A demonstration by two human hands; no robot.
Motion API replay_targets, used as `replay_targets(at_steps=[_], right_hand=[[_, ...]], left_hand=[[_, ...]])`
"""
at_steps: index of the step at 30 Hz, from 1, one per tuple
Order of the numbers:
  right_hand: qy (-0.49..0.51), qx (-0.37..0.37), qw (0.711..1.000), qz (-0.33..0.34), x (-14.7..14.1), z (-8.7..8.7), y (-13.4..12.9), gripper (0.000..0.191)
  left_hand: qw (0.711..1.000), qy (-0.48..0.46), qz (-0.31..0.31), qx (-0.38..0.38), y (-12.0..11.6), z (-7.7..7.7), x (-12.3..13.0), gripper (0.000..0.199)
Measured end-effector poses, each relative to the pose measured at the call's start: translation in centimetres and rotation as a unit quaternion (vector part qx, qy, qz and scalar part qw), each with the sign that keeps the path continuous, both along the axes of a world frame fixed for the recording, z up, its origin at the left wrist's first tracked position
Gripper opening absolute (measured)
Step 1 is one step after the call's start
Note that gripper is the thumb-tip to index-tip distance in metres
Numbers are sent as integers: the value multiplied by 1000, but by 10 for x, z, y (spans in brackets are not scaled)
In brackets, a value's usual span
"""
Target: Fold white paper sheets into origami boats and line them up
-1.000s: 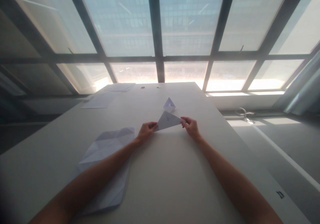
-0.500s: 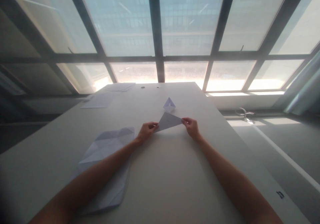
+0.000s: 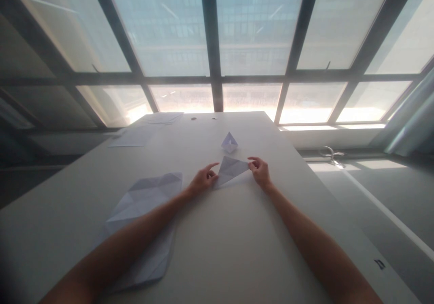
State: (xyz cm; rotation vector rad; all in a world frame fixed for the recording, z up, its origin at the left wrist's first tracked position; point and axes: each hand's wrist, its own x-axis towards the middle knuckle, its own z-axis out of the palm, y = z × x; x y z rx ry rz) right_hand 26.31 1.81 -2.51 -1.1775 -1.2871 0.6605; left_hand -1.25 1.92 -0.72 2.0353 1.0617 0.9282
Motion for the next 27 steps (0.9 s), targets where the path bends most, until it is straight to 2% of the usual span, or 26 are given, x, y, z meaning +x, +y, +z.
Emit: replay_targets(at_steps=[4,8,10,13,15,18,23,27], right_hand=[[-57,-14,998,-17,1,-3,2,31],[-139,-30,989,-29,-1,-6,2,29],[-183,-38,982,-33,-2,-7,1,29],[-245,-44,968,-38,-4,-7,0,27],[-284,-45,957,-39,-5,-6,-2,25],[-344,-37,937,-49,-7,-2,-6,23],[-431,-41,896,-103,-10,4,-15,18],[-483,-42,873,-60,-22,10,-27,18]], left_hand=[[990,109,-51,68,-6,0,2,57],[955,221,-102,170,-15,8,4,37],[939,262,-105,198,-20,12,4,33],[928,281,-110,218,-23,16,3,50],[919,289,-150,222,-22,15,2,61],[903,313,-209,207,-19,11,2,62],[904,320,-187,211,-21,13,4,52],[909,312,-157,226,-29,18,6,43]])
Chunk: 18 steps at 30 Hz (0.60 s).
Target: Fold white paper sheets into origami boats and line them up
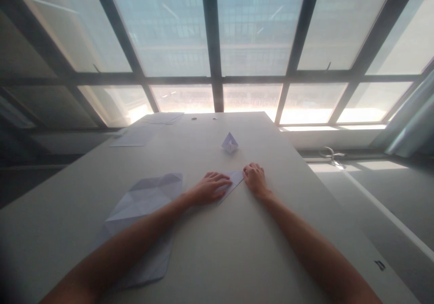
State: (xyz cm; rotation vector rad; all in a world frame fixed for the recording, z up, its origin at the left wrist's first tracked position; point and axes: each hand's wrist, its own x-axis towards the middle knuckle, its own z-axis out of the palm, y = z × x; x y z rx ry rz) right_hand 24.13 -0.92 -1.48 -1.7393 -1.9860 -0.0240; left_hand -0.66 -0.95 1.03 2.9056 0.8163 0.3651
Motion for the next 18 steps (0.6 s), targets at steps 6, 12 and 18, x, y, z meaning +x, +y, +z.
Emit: replay_targets(at_steps=[6,12,18], right_hand=[[-37,-20,996,74,-22,4,-12,29],[-53,-92,980,171,-28,-2,-13,53],[-77,-131,984,93,-24,-6,-9,65]], left_hand=[[999,36,-1,-2,2,-5,-1,57],[997,76,4,-34,6,-10,0,63],[995,93,16,-40,6,-9,0,62]])
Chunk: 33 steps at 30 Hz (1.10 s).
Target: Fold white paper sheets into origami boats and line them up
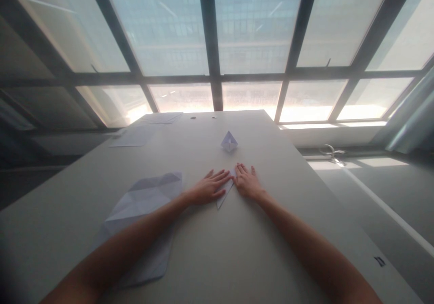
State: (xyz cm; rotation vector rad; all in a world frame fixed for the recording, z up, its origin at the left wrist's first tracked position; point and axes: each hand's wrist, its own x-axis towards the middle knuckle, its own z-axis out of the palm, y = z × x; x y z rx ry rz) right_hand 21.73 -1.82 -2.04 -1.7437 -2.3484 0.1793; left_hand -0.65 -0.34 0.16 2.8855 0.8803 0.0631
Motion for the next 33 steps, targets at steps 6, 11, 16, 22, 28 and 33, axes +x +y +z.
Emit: replay_targets(at_steps=[6,11,16,22,28,33], right_hand=[[17,-2,998,-68,10,-3,8,63],[72,47,994,-73,7,2,5,62],[100,86,987,90,-15,12,-11,72],[82,23,974,209,-23,16,-21,100],[74,-2,972,224,-21,20,-24,112],[56,5,989,136,-21,12,-18,93]], left_hand=[[1000,-3,-2,-9,0,4,0,56],[1000,-15,8,-5,-1,2,0,54],[999,-31,9,3,2,-3,-1,53],[1000,-20,-3,-1,4,-7,-1,50],[998,-45,36,-19,1,-4,2,56],[999,-38,9,-14,0,-2,1,59]])
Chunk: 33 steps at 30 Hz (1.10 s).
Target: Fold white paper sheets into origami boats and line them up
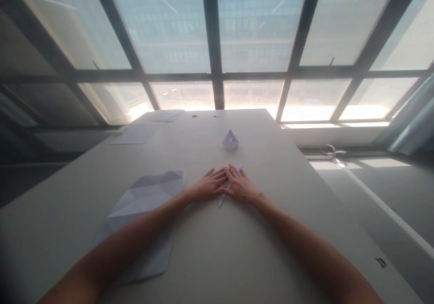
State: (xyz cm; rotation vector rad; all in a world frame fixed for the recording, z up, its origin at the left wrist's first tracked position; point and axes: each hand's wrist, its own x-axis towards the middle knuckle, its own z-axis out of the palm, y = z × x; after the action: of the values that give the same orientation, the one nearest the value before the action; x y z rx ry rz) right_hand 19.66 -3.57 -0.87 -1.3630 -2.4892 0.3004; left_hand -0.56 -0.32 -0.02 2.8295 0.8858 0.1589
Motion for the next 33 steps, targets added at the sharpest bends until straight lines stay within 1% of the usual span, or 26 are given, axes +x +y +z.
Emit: replay_targets(at_steps=[4,8,13,17,20,23,26,28,30,33], right_hand=[[-26,-3,997,-78,11,-7,12,85],[-27,-12,989,-145,25,-11,22,76],[-14,4,983,-184,30,-16,26,62],[16,18,980,-200,30,-16,25,59],[40,40,981,-185,29,-12,24,57],[49,47,990,-124,26,-10,23,56],[29,26,997,-67,24,-9,21,57],[15,13,998,-59,22,-9,20,57],[10,9,998,-66,22,-9,20,58],[5,7,997,-74,21,-8,19,58]], left_hand=[[1000,8,13,3,1,0,-1,56],[1000,18,7,12,0,1,-1,54],[1000,19,5,11,0,3,-1,54],[1000,17,2,10,0,3,-1,54],[1000,16,1,10,0,2,-2,54],[1000,14,3,12,1,0,-2,55],[1000,14,2,14,2,-2,-2,56],[1000,15,5,14,2,-3,-2,58],[1000,16,15,11,2,-3,-1,62],[999,22,46,9,2,-5,-1,68]])
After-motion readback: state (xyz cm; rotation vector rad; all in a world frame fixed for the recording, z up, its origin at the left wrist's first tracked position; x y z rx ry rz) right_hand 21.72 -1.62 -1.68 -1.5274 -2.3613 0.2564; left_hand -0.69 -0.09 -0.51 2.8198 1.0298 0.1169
